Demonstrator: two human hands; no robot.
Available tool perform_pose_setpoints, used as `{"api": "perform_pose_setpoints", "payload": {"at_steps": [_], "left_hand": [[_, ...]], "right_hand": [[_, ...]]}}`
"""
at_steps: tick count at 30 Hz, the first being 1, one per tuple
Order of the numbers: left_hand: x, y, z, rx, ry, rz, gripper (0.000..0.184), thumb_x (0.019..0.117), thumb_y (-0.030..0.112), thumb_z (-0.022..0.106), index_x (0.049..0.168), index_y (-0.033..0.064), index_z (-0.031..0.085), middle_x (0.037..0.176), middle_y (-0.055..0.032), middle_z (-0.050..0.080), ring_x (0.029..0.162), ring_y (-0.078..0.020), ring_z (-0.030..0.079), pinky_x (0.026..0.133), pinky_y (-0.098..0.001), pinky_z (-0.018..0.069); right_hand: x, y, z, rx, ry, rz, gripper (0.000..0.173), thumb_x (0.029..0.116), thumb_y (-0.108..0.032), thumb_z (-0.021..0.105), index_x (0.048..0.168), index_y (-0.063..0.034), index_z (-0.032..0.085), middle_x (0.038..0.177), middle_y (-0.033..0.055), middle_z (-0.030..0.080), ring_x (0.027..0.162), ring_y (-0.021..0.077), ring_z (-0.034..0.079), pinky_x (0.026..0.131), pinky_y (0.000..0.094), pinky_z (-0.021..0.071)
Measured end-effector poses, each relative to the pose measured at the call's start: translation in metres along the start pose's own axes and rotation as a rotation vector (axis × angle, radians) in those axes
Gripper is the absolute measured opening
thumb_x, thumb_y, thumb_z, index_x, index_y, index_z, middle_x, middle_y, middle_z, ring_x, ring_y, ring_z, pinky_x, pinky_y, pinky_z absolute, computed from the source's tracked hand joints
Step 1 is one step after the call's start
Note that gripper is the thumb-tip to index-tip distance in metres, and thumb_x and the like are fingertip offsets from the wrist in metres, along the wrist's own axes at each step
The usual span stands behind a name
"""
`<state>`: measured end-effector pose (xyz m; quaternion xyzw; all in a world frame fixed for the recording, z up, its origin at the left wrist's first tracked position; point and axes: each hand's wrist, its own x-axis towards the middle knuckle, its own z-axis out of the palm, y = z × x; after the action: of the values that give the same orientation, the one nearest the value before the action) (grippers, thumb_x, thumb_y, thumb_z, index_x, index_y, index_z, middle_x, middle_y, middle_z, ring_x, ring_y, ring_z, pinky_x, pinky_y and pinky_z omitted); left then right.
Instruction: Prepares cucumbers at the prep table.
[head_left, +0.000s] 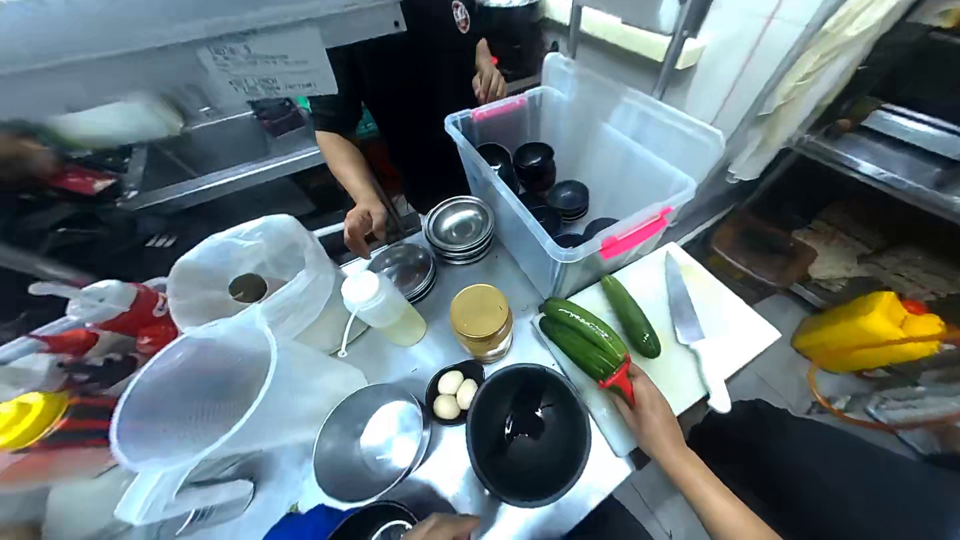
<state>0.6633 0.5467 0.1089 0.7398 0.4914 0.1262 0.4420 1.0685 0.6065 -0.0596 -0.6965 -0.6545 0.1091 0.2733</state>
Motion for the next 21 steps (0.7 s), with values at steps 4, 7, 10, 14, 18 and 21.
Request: {"api": "perform_pose_setpoints", "payload": {"at_steps": [4,7,10,14,18,21], "left_hand": [[0.028,0.041,0.026,-0.045,0.045,-0.090,0.035,0.1053,0.029,0.056,0.123,0.0020,0.069,0.113,-0.0148,0.072,0.108,-0.0267,0.068,0.099,-0.0481,0.0528],[0.085,0.066,0.057,-0.032,0.122,-0.076,0.030,0.1029,0.029,0.060,0.119,0.0072,0.072,0.111,-0.0078,0.073,0.106,-0.0195,0.069,0.097,-0.0433,0.0566],[0.183,0.079,0.105,0.296,0.271,0.011,0.038,0.0952,0.023,0.068,0.133,0.0201,0.067,0.127,-0.0071,0.068,0.125,-0.0270,0.061,0.105,-0.0482,0.0519],[0.292,0.068,0.137,0.617,0.210,0.208,0.070,0.0854,-0.001,0.068,0.144,0.0345,0.056,0.146,-0.0085,0.058,0.142,-0.0352,0.045,0.114,-0.0579,0.0395],[0.307,0.055,0.128,0.624,0.236,0.354,0.058,0.0818,0.019,0.078,0.137,0.0283,0.062,0.136,0.0002,0.064,0.136,-0.0233,0.052,0.115,-0.0523,0.0390],[0.285,0.071,0.114,0.381,0.382,0.390,0.056,0.0817,0.025,0.077,0.135,0.0215,0.063,0.135,0.0004,0.065,0.137,-0.0202,0.052,0.116,-0.0474,0.0419]], "right_hand": [[0.006,-0.006,-0.024,0.216,0.085,0.111,0.050,0.0900,-0.035,0.075,0.120,0.0032,0.065,0.102,0.0127,0.073,0.090,0.0228,0.072,0.081,0.0424,0.0608],[0.022,-0.012,-0.049,0.489,-0.002,0.409,0.049,0.0855,-0.032,0.080,0.120,-0.0020,0.063,0.095,0.0058,0.073,0.080,0.0149,0.071,0.073,0.0373,0.0614],[0.031,-0.004,-0.058,0.672,-0.074,0.525,0.047,0.0854,-0.024,0.081,0.120,-0.0016,0.058,0.093,0.0065,0.075,0.076,0.0177,0.073,0.066,0.0348,0.0632],[0.041,0.000,-0.062,0.709,-0.133,0.532,0.050,0.0847,-0.025,0.082,0.122,-0.0023,0.057,0.096,0.0057,0.074,0.079,0.0177,0.074,0.070,0.0345,0.0644],[0.051,-0.006,-0.086,0.815,-0.141,0.460,0.043,0.0882,-0.020,0.078,0.120,-0.0009,0.057,0.099,0.0080,0.075,0.078,0.0202,0.074,0.065,0.0338,0.0636],[0.055,-0.015,-0.116,0.863,-0.063,0.245,0.023,0.0963,-0.022,0.068,0.108,-0.0040,0.059,0.083,0.0050,0.066,0.059,0.0146,0.061,0.051,0.0291,0.0541]]}}
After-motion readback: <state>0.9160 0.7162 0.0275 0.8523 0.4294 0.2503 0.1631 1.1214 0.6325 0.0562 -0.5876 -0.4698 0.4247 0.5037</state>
